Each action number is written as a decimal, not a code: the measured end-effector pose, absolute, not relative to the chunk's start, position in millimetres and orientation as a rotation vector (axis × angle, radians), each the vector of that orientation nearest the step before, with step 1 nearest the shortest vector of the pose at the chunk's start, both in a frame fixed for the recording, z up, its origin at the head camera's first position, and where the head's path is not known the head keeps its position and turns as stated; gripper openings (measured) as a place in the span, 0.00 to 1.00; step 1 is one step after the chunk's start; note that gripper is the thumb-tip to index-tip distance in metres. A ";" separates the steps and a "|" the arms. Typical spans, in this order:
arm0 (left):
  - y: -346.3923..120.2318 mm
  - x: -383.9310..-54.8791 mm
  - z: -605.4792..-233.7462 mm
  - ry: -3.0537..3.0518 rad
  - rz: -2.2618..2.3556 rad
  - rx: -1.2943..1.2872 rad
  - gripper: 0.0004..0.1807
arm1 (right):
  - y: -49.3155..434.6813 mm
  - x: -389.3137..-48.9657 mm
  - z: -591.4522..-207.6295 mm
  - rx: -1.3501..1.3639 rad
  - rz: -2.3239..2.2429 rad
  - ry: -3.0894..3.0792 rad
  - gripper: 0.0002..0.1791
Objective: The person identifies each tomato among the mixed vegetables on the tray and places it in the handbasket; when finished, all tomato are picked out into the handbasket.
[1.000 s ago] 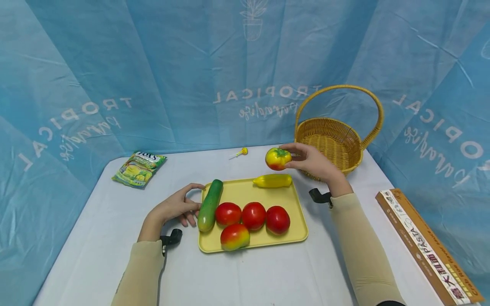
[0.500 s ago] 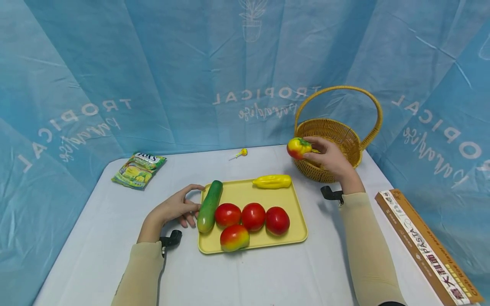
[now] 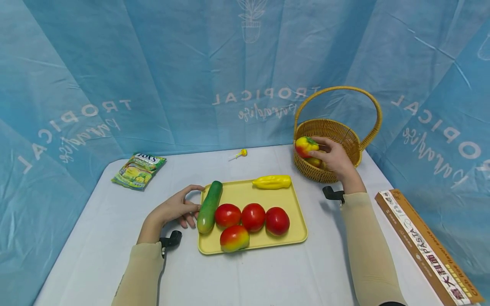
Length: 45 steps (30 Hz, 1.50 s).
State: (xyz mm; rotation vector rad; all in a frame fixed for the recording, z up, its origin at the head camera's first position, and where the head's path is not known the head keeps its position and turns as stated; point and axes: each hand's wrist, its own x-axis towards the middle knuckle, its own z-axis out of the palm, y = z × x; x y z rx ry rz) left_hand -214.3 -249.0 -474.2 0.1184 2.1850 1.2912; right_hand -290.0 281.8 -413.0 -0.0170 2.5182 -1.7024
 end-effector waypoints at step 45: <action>-249.1 -213.9 -474.2 2.181 1.300 0.111 0.39 | 280.3 -280.0 -394.8 -0.058 -1.778 2.654 0.38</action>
